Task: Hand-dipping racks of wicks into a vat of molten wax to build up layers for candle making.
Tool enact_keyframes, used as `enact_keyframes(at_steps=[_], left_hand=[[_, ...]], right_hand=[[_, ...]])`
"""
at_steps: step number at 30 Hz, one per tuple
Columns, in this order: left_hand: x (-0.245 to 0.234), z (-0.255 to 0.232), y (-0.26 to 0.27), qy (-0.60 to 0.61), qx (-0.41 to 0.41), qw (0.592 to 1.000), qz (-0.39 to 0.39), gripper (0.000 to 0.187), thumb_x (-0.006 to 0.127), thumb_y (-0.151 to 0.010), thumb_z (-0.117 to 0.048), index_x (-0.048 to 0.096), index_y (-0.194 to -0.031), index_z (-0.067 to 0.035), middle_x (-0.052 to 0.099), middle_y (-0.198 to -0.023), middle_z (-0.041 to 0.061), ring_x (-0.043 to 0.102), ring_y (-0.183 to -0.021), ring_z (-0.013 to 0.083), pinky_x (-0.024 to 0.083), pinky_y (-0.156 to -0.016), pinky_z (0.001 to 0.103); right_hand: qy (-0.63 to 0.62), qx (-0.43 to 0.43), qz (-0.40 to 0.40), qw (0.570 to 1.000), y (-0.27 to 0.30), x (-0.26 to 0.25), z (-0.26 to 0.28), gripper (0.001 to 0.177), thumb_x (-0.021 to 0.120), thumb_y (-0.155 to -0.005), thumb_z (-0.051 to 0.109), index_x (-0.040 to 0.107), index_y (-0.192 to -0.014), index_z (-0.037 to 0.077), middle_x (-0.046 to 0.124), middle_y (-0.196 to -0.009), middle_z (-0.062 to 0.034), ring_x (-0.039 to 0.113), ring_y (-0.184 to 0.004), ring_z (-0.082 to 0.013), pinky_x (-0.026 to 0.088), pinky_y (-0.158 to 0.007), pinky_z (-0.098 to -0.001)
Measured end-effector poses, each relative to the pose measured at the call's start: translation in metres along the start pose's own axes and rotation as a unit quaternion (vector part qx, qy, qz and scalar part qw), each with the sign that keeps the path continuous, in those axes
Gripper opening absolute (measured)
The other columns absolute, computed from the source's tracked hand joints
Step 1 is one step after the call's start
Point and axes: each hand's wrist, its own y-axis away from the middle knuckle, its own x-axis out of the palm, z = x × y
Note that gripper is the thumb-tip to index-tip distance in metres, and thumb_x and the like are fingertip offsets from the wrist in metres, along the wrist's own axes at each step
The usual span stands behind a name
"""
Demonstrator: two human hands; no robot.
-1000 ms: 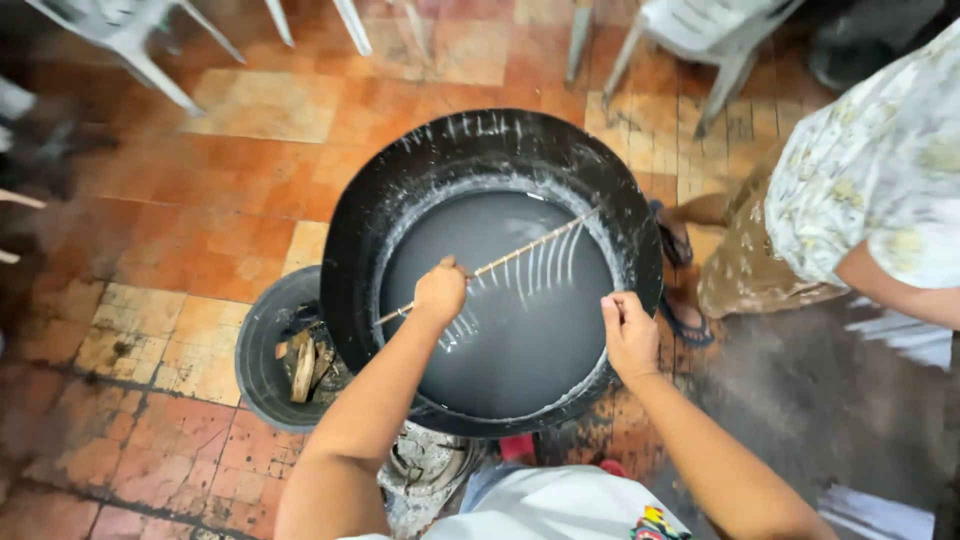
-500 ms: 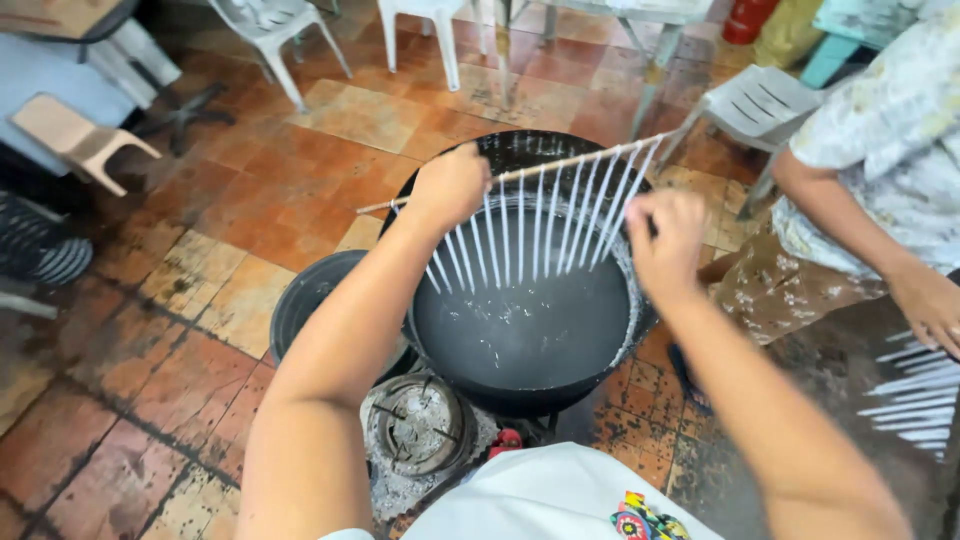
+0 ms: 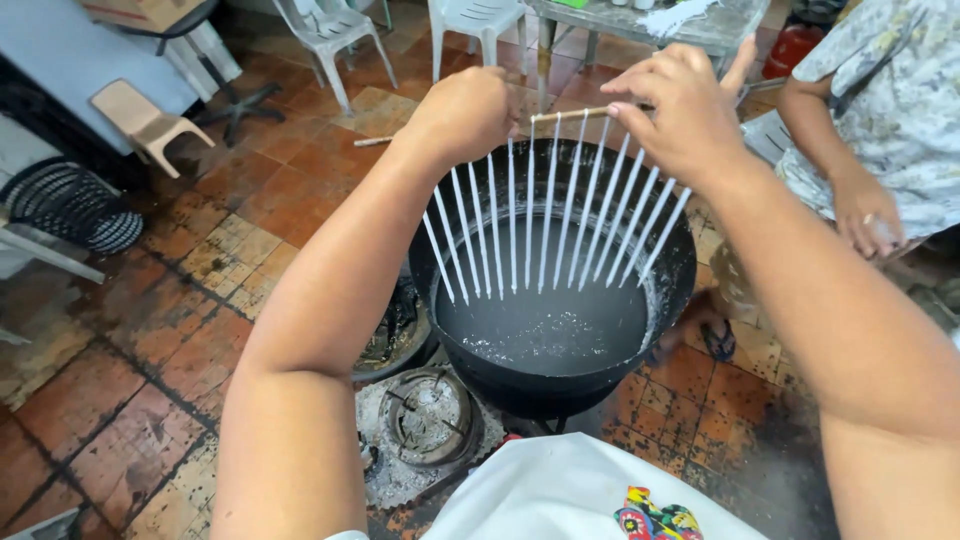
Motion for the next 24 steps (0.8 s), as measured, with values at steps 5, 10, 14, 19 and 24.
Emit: enact_keyframes(at_steps=[5,10,14,19,24], left_hand=[[-0.01,0.012,0.002,-0.007,0.047,0.998,-0.045,0.024,0.058,-0.094,-0.009,0.081,-0.096,-0.015,0.067,-0.114,0.005,0.066,-0.093,0.0304,0.054,-0.069,0.049],[-0.024,0.01,0.011,-0.009,0.035,0.998,-0.042,0.016,0.062,-0.096,-0.012,0.078,-0.098,-0.011,0.066,-0.115,0.005,0.066,-0.09,0.0297,0.054,-0.071,0.047],[-0.031,0.006,0.013,0.002,0.031,0.999,-0.042,0.014,0.065,-0.099,-0.015,0.078,-0.101,-0.011,0.065,-0.111,0.005,0.064,-0.09,0.0297,0.053,-0.073,0.047],[-0.038,0.009,0.012,0.005,0.056,0.996,-0.063,0.017,0.065,-0.092,-0.006,0.077,-0.087,-0.018,0.063,-0.106,-0.001,0.063,-0.085,0.0246,0.05,-0.063,0.044],[-0.077,-0.004,0.041,0.051,0.026,0.991,-0.124,0.041,0.079,-0.096,-0.042,0.073,-0.126,-0.014,0.074,-0.119,0.01,0.065,-0.098,0.0276,0.052,-0.079,0.044]], right_hand=[[0.006,-0.01,0.016,1.0,-0.004,-0.018,0.01,0.014,0.068,-0.11,0.037,0.078,-0.113,0.027,0.072,-0.109,0.0046,0.054,-0.13,-0.033,-0.011,-0.112,-0.0766],[-0.019,-0.008,0.025,0.999,-0.004,-0.028,0.017,0.014,0.066,-0.113,0.033,0.076,-0.112,0.024,0.071,-0.109,0.0047,0.052,-0.133,-0.0345,-0.011,-0.113,-0.0766],[-0.039,0.01,0.029,0.999,-0.004,-0.028,0.018,0.016,0.063,-0.114,0.03,0.074,-0.11,0.02,0.067,-0.108,0.0001,0.049,-0.132,-0.0343,-0.009,-0.115,-0.0742],[-0.023,0.011,0.02,0.999,-0.007,-0.027,0.016,0.018,0.06,-0.114,0.028,0.071,-0.108,0.016,0.065,-0.109,-0.0056,0.049,-0.125,-0.0392,0.002,-0.112,-0.0786],[-0.015,0.024,0.04,0.999,-0.012,-0.054,0.033,0.019,0.057,-0.116,0.025,0.071,-0.109,0.013,0.066,-0.112,-0.0105,0.049,-0.126,-0.0399,0.005,-0.111,-0.0737]])
